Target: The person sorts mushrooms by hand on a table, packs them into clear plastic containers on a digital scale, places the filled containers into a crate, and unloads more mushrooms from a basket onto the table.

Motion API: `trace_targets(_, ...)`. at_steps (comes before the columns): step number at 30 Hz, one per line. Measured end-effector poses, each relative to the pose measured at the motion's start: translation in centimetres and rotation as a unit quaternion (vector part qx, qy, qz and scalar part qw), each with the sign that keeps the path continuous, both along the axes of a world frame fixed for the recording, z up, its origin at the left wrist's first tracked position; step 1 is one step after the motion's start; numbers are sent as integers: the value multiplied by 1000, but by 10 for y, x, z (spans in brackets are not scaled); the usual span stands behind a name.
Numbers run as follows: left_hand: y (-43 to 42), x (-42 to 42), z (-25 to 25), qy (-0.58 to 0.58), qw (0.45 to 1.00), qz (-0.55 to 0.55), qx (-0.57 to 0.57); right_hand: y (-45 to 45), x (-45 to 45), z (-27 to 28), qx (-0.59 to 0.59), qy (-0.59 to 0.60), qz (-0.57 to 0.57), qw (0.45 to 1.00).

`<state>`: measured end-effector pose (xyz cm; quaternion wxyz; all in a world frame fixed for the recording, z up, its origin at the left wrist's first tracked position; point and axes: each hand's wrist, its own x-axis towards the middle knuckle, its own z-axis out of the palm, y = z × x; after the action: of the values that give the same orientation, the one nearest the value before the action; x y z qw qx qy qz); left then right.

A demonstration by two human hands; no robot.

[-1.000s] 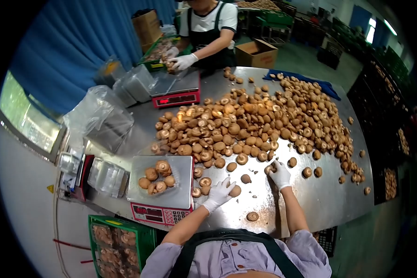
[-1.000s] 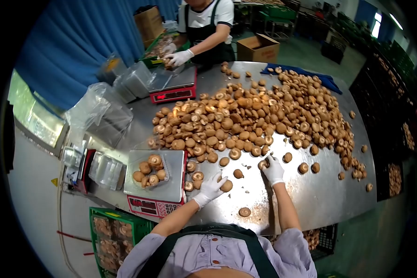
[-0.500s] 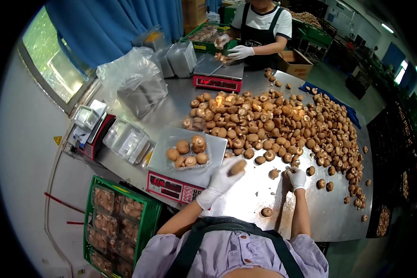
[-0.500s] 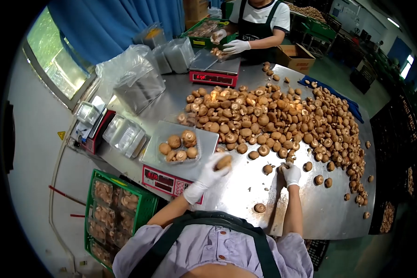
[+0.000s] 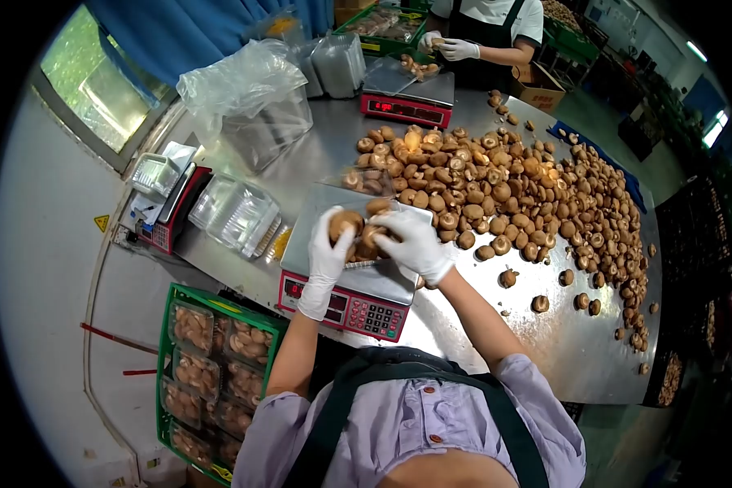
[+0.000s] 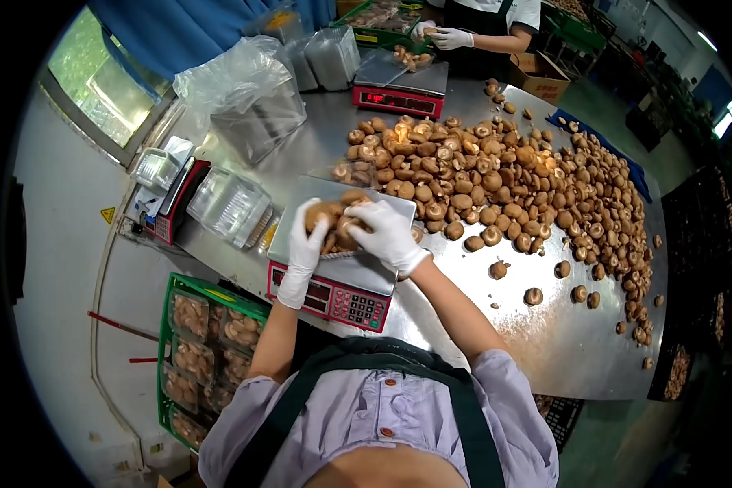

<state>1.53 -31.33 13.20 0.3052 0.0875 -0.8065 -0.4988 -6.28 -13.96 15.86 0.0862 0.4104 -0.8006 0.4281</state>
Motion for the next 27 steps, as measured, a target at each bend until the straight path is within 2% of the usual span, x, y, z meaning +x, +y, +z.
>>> trace_targets(1,-2,0,-6,-37,996,-5,-76,-13,-2,-10,77,40,8,996)
trace_targets(2,-3,-2,-14,-27,985,14,-167,-17,-3,-19,123,65,10,990)
trace_targets(3,2,-2,-13,-7,980,32,-194,-22,0,-19,169,91,12,981)
trace_targets(4,1,-3,-16,-3,980,33,-194,-22,1,-18,173,59,18,983)
trace_targets(6,-2,-1,-23,-3,981,35,-188,-14,-2,-16,137,32,34,989)
trace_targets(8,-7,-1,-24,-29,990,18,-137,-1,-7,-1,65,-56,64,994)
trace_targets(11,-8,2,-14,-58,998,19,-6,21,-13,2,-6,-193,-15,981)
trace_targets(12,-11,0,-11,-57,998,14,-6,30,-16,3,8,-245,-51,968)
trace_targets(13,-14,-1,-9,-21,998,7,-57,37,-18,9,17,-257,-79,963)
trace_targets(14,-15,-2,-7,16,994,1,-106,44,-22,1,-27,-316,-80,945)
trace_targets(15,-15,-3,-5,16,994,-1,-105,50,-27,-11,-71,-373,-78,922)
trace_targets(16,-15,-3,-2,5,999,-12,-38,56,-30,-17,-106,-398,-68,909)
trace_targets(17,-16,-4,1,-7,999,-22,29,61,-33,-27,-106,-399,-68,908)
trace_targets(19,-23,-3,14,-7,999,-24,36,70,-33,-41,-128,-335,-123,926)
trace_targets(21,-28,-1,29,49,993,33,100,86,-32,-56,-79,-298,-184,933)
trace_targets(23,-45,5,38,68,994,39,82,101,-30,-80,-58,-238,-224,943)
trace_targets(24,-57,8,38,85,988,63,112,110,-28,-91,-25,-256,-239,936)
trace_targets(25,-65,13,39,102,981,89,140,116,-27,-99,-52,-279,-220,933)
trace_targets(27,-74,24,50,102,978,122,136,131,-21,-105,-12,-369,-235,899)
